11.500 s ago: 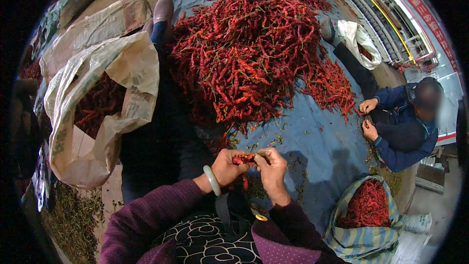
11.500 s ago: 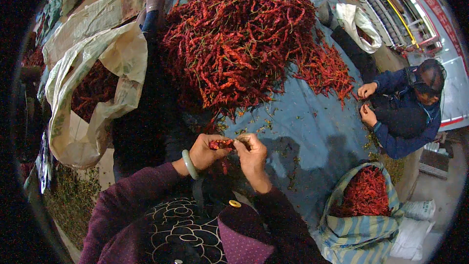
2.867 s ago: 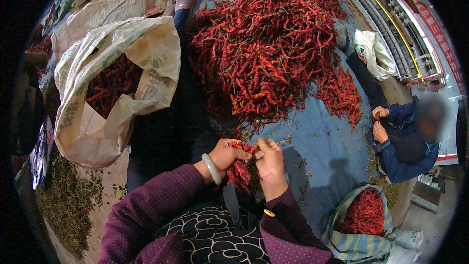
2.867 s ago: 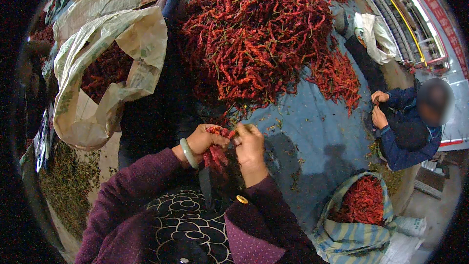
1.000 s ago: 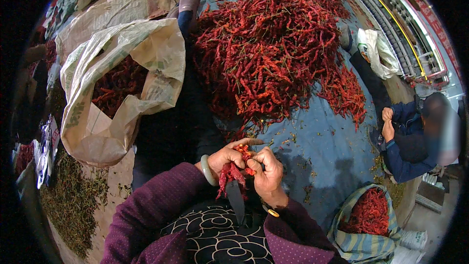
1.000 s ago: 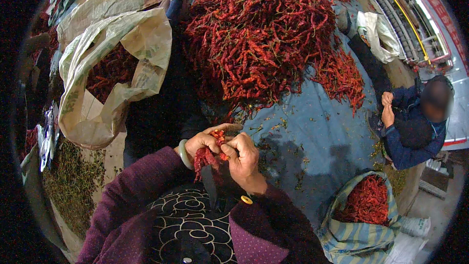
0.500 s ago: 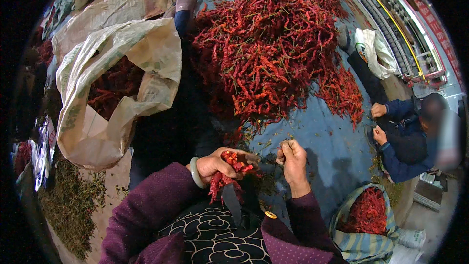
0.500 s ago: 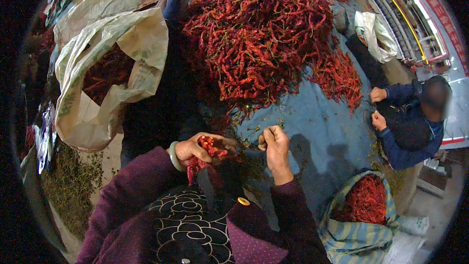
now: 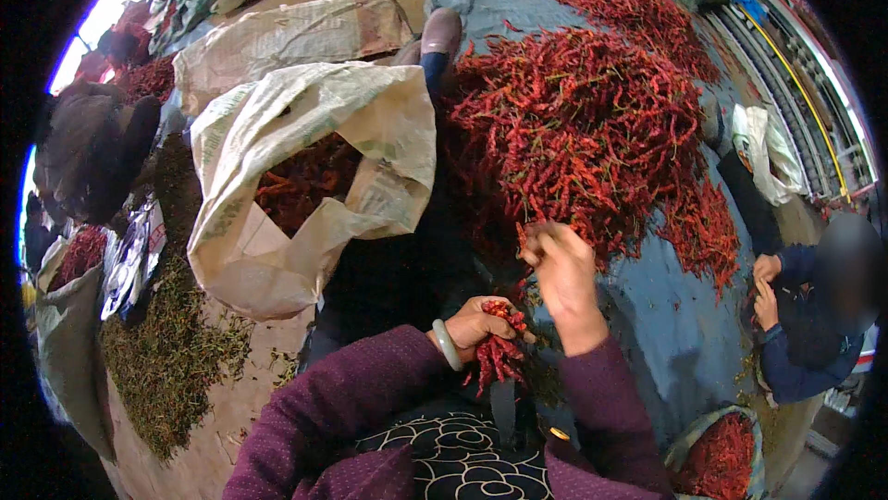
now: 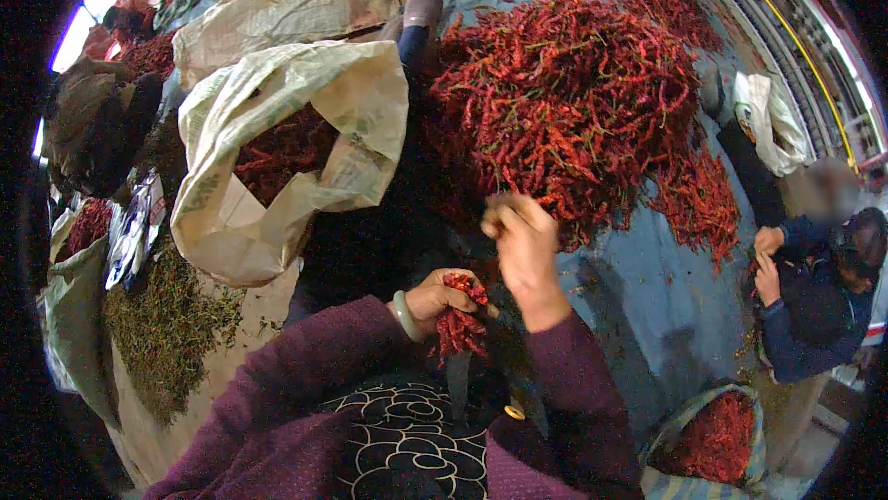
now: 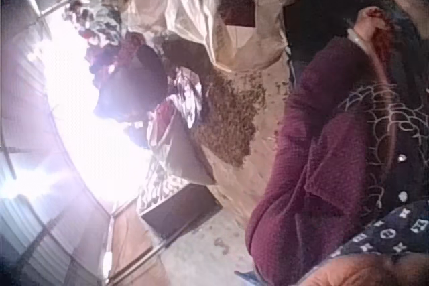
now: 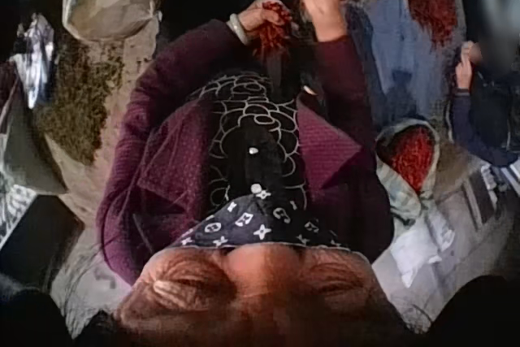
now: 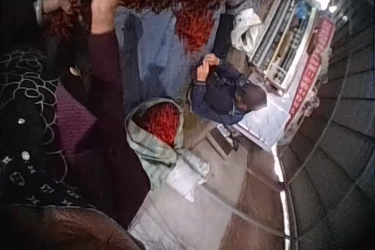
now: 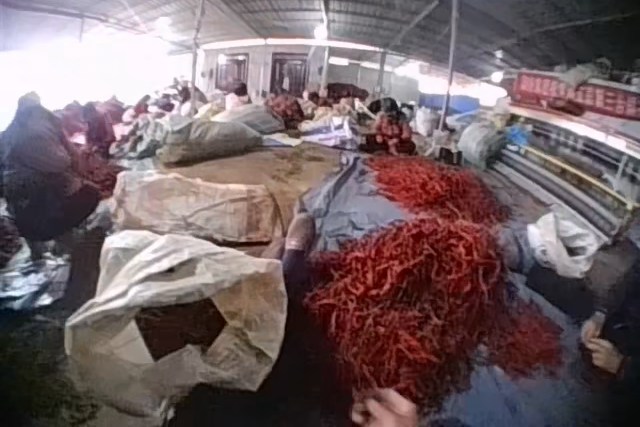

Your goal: The person sits on the ground and removes stems from dried red chili peppers by hand. The person picks peppers from a large pile, pulls off the stems, and places the de-stemmed peppers into a nearby sack.

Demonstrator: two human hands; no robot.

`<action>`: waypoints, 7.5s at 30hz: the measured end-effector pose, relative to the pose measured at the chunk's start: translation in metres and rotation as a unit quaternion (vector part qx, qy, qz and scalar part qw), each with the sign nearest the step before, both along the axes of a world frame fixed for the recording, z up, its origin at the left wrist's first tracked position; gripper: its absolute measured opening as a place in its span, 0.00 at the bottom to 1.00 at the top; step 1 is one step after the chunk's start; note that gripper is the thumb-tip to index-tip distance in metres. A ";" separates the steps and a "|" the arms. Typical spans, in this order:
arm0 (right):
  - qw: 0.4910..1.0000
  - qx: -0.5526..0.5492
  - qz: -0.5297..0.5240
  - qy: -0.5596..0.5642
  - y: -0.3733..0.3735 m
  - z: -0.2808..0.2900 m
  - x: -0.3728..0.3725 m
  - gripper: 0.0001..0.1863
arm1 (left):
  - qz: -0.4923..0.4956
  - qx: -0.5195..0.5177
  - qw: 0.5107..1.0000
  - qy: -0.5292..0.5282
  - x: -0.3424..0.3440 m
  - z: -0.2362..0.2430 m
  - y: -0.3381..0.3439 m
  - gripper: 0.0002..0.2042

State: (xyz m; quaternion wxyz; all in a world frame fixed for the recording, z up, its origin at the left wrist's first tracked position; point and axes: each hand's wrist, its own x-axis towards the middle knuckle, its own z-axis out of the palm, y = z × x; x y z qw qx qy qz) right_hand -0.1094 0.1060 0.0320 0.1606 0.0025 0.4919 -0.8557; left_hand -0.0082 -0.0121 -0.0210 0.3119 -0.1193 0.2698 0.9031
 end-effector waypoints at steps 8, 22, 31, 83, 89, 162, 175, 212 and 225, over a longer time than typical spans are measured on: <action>0.916 0.214 0.088 0.326 -0.090 0.009 0.003 0.19 | -0.019 -0.058 0.998 0.035 0.004 -0.008 -0.015 0.19; 0.678 0.681 0.001 0.276 0.182 -0.172 -0.005 0.09 | 0.063 0.016 0.994 -0.089 -0.010 -0.013 -0.022 0.06; 0.756 0.627 0.008 0.189 0.173 -0.166 -0.025 0.05 | 0.060 -0.021 0.995 -0.074 -0.010 -0.019 -0.013 0.05; 0.889 0.384 -0.067 0.239 0.072 -0.044 0.124 0.09 | -0.058 -0.117 0.991 0.016 0.025 0.000 0.029 0.04; 0.967 0.249 -0.017 -0.052 0.076 -0.045 0.134 0.08 | -0.111 -0.132 0.985 0.009 0.025 0.001 0.034 0.06; 0.950 0.292 -0.069 -0.084 0.063 -0.117 0.028 0.07 | 0.101 -0.183 0.978 -0.024 0.012 0.012 -0.032 0.06; 0.936 0.315 -0.094 0.127 0.080 -0.013 0.113 0.06 | 0.000 -0.341 0.890 0.303 0.009 0.032 0.044 0.08; 0.943 0.313 -0.017 0.109 0.135 -0.027 0.095 0.08 | -0.008 -0.232 0.964 0.130 0.004 0.056 0.014 0.07; 0.997 0.051 -0.049 -0.011 0.078 -0.002 0.115 0.06 | 0.012 -0.215 0.964 0.154 0.014 0.042 0.034 0.06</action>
